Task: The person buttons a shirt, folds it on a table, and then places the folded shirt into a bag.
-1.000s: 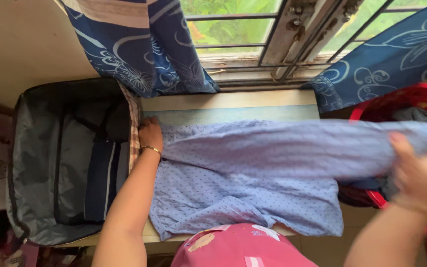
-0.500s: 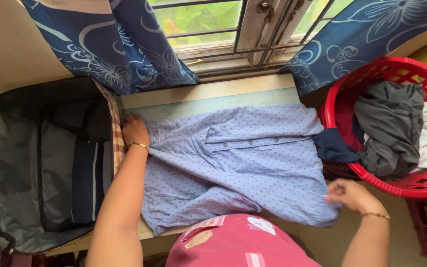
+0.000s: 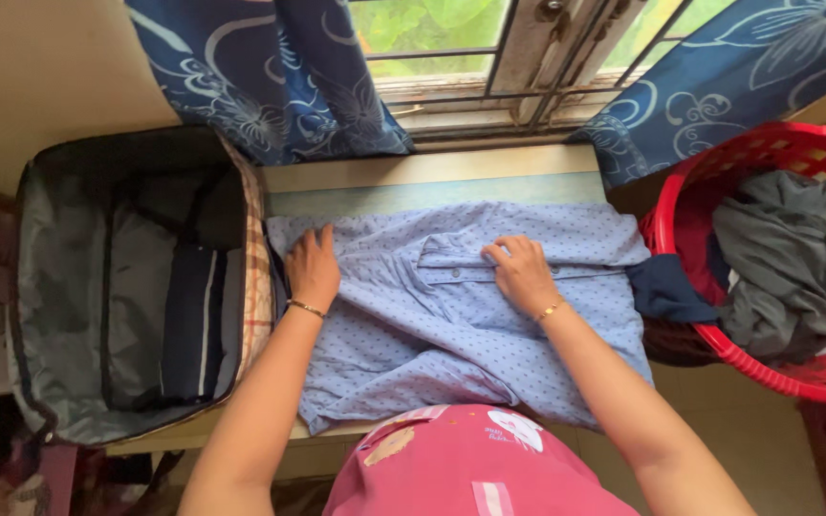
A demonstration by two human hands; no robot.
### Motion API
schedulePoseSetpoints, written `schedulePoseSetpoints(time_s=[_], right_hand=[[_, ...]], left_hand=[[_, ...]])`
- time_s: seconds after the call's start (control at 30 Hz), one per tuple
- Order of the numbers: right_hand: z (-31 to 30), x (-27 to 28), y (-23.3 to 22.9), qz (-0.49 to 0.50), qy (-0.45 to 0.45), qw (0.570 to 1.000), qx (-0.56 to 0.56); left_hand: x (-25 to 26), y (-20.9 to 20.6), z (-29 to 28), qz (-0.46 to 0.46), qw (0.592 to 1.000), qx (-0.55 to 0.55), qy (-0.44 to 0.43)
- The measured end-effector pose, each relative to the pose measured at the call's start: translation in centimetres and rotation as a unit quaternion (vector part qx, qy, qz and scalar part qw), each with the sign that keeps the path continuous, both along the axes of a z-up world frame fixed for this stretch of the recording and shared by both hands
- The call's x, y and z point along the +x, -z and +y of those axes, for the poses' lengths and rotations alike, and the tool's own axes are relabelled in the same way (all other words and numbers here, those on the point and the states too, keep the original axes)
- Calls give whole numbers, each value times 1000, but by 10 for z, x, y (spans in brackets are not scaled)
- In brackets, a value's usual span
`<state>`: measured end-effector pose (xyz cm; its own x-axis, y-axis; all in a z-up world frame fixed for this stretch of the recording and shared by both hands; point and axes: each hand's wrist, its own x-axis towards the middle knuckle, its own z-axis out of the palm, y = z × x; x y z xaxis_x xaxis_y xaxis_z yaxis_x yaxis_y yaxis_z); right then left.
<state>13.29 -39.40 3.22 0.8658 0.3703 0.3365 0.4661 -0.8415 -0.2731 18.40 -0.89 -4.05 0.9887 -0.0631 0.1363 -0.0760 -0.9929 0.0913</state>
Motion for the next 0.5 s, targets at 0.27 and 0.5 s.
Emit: schedulePoseSetpoints(time_s=[0.27, 0.5], right_hand=[[11, 15, 7, 44, -56, 997, 23], [-23, -9, 19, 43, 22, 998, -38]], left_hand=[[6, 28, 5, 74, 996, 25, -42], [28, 56, 28, 41, 997, 55, -48]])
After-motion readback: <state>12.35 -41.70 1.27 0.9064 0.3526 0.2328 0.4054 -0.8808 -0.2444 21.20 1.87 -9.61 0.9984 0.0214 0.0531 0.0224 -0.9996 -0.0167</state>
